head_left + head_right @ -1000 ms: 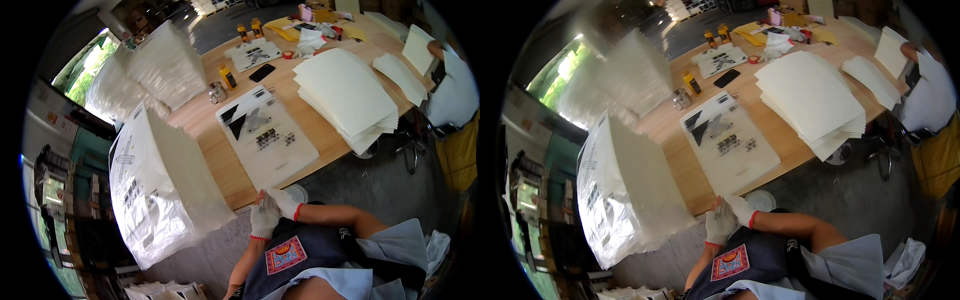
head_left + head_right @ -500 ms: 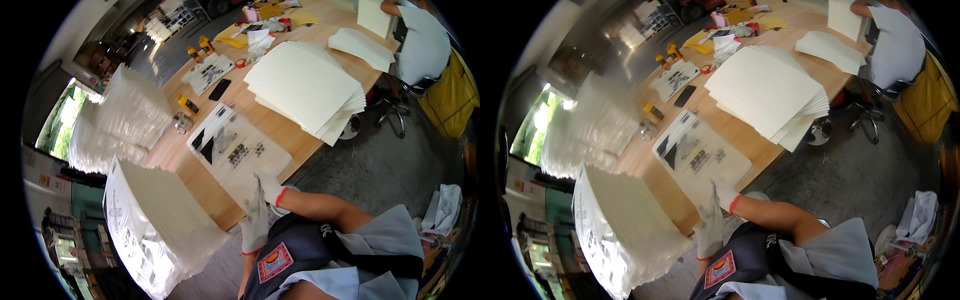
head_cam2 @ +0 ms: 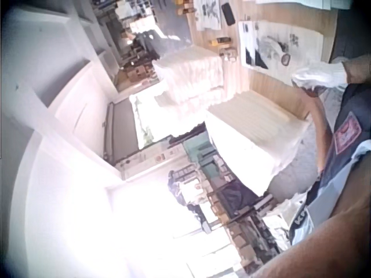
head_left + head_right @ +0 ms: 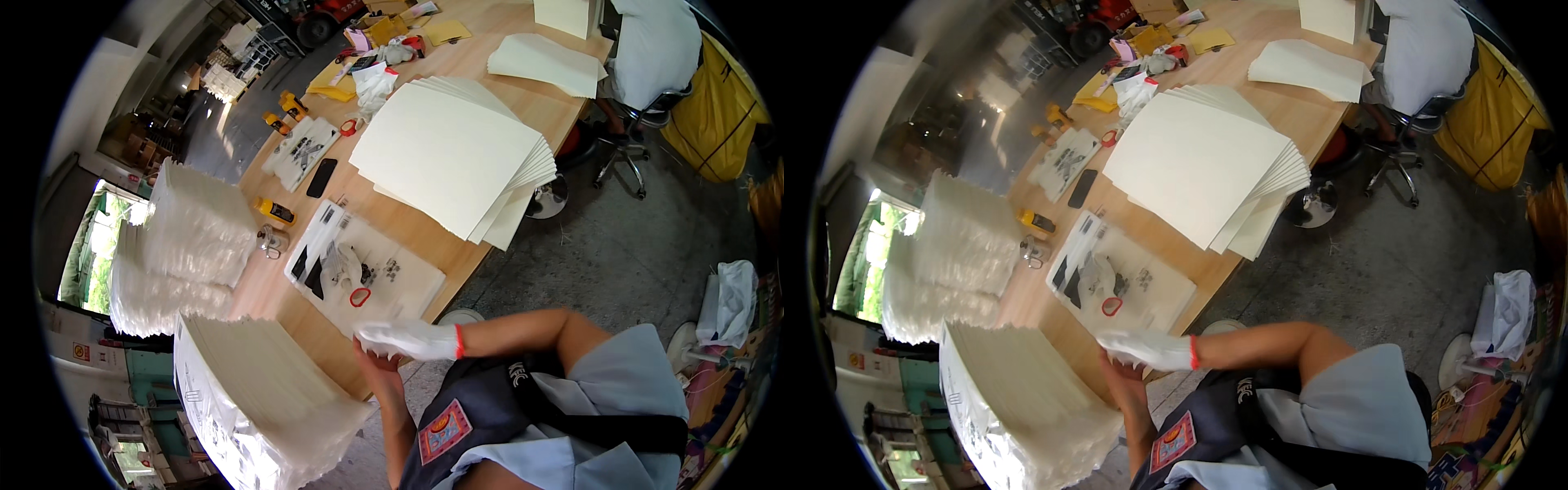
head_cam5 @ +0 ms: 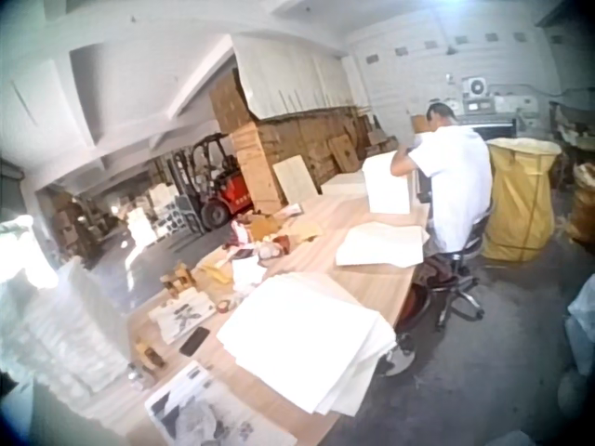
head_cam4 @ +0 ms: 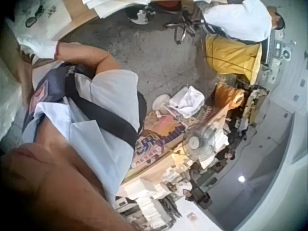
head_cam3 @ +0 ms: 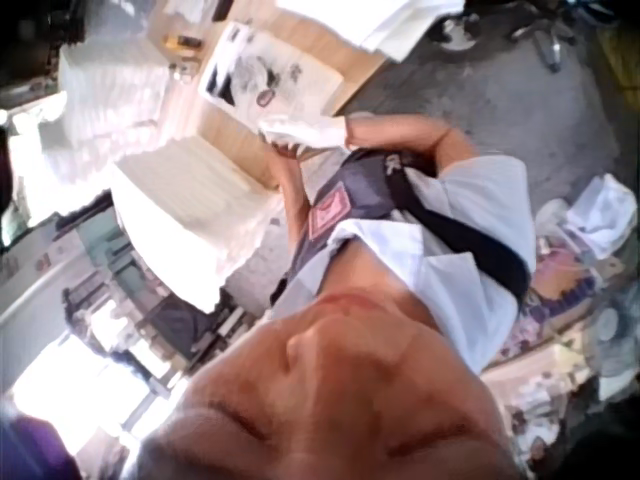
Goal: The person repeatedly picks up stacks of white paper and inserts them into clear plastic packaging sleeves. They work at a wooden table in a warehouse setting, handling the paper and packaging materials by hand. The person places the packaged items onto a growing stack on the table.
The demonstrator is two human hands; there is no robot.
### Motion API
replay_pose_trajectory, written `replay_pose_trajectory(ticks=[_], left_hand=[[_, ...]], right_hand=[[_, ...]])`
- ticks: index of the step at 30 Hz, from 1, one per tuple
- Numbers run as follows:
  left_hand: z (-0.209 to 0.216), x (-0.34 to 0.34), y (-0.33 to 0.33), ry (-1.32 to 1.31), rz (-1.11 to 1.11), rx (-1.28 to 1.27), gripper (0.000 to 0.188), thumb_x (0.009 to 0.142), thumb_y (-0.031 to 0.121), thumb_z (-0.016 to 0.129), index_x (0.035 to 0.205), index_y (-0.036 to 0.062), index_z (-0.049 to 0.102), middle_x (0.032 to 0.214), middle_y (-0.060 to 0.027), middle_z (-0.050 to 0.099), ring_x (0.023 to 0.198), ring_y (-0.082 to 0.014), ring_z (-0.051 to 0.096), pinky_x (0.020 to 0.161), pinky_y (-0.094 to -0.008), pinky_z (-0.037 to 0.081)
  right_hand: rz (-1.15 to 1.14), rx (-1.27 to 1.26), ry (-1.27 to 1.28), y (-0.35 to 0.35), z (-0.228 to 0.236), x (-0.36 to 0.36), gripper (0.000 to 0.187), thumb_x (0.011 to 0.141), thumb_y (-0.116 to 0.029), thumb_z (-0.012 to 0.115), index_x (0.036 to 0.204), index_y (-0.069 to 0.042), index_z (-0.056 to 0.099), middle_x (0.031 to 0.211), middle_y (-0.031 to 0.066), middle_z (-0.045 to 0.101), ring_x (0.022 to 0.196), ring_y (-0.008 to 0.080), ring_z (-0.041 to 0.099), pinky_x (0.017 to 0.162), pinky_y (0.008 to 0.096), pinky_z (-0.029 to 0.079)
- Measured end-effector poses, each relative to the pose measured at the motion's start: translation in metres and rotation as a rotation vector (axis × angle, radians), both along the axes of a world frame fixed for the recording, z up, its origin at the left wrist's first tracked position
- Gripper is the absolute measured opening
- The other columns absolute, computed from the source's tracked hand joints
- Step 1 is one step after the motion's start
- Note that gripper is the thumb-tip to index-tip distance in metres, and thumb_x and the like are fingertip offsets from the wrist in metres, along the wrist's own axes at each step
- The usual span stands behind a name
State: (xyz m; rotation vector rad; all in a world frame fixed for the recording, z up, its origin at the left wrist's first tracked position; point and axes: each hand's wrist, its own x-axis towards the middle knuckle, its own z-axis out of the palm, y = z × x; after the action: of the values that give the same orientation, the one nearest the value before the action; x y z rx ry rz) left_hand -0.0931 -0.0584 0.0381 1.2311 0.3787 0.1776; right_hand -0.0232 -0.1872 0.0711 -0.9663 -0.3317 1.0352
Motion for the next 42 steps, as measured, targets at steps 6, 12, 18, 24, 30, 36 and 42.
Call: replay_pose_trajectory(ticks=[6, 12, 18, 24, 30, 36, 42], left_hand=[[-0.029, 0.035, -0.038, -0.001, -0.117, 0.808, 0.026, 0.097, 0.02, 0.046, 0.089, -0.0011, 0.06, 0.07, -0.003, 0.056, 0.064, -0.0089, 0.047, 0.059, -0.0257, 0.04], [-0.041, 0.077, -0.024, -0.025, -0.091, 0.568, 0.022, 0.094, 0.021, 0.054, 0.082, 0.0046, 0.062, 0.056, 0.0037, 0.046, 0.049, -0.0026, 0.037, 0.044, -0.0211, 0.027], [-0.013, 0.135, 0.084, -0.151, 0.306, 0.369, 0.024, 0.094, 0.028, 0.053, 0.079, 0.0097, 0.059, 0.053, 0.0061, 0.044, 0.041, -0.0032, 0.033, 0.038, -0.0224, 0.023], [0.033, 0.1, -0.037, -0.329, -0.333, 0.624, 0.026, 0.096, 0.025, 0.049, 0.091, 0.0035, 0.062, 0.069, 0.0021, 0.053, 0.064, -0.0104, 0.049, 0.054, -0.0253, 0.038], [-0.011, 0.059, -0.058, -0.142, -0.544, 0.768, 0.032, 0.096, 0.023, 0.045, 0.079, -0.0018, 0.055, 0.068, -0.0059, 0.051, 0.066, -0.0149, 0.047, 0.063, -0.0312, 0.04], [-0.04, 0.114, -0.032, -0.258, -0.224, 0.845, 0.034, 0.097, 0.02, 0.043, 0.081, -0.0064, 0.056, 0.07, -0.0111, 0.054, 0.069, -0.0201, 0.048, 0.066, -0.0353, 0.042], [-0.038, 0.153, 0.047, -0.486, -0.019, 0.923, 0.03, 0.09, 0.023, 0.054, 0.104, -0.0036, 0.055, 0.097, -0.0148, 0.059, 0.086, -0.0249, 0.056, 0.082, -0.036, 0.045]], right_hand=[[-0.376, 0.455, 0.52, -0.029, -0.077, -0.025, 0.032, 0.094, -0.029, 0.056, 0.12, -0.011, 0.055, 0.112, 0.0, 0.055, 0.113, 0.0108, 0.05, 0.094, 0.027, 0.042], [-0.543, 0.35, 0.31, -0.065, -0.02, -0.024, 0.032, 0.096, -0.026, 0.052, 0.123, -0.009, 0.051, 0.118, 0.0019, 0.053, 0.114, 0.009, 0.048, 0.095, 0.0257, 0.04], [-0.363, 0.255, 0.228, -0.063, -0.024, -0.062, 0.056, 0.101, -0.025, 0.038, 0.145, 0.001, 0.018, 0.149, 0.0125, 0.027, 0.136, 0.021, 0.028, 0.111, 0.0396, 0.024], [-0.688, 0.583, 0.258, -0.053, -0.021, -0.044, 0.052, 0.099, -0.027, 0.044, 0.142, -0.002, 0.029, 0.143, 0.0102, 0.036, 0.13, 0.0226, 0.038, 0.109, 0.0367, 0.03], [-0.808, 0.607, 0.453, -0.042, -0.049, -0.07, 0.039, 0.096, -0.021, 0.051, 0.132, -0.007, 0.046, 0.124, 0.0031, 0.053, 0.111, 0.0131, 0.052, 0.09, 0.029, 0.044], [-0.884, 0.368, 0.303, -0.031, -0.037, -0.068, 0.037, 0.095, -0.017, 0.053, 0.128, 0.001, 0.05, 0.12, 0.0051, 0.056, 0.106, 0.0108, 0.054, 0.087, 0.0242, 0.045], [-0.521, 0.261, 0.139, -0.07, -0.036, -0.118, 0.043, 0.098, -0.03, 0.047, 0.133, -0.006, 0.047, 0.121, 0.0049, 0.058, 0.11, 0.0129, 0.054, 0.091, 0.0262, 0.044]])
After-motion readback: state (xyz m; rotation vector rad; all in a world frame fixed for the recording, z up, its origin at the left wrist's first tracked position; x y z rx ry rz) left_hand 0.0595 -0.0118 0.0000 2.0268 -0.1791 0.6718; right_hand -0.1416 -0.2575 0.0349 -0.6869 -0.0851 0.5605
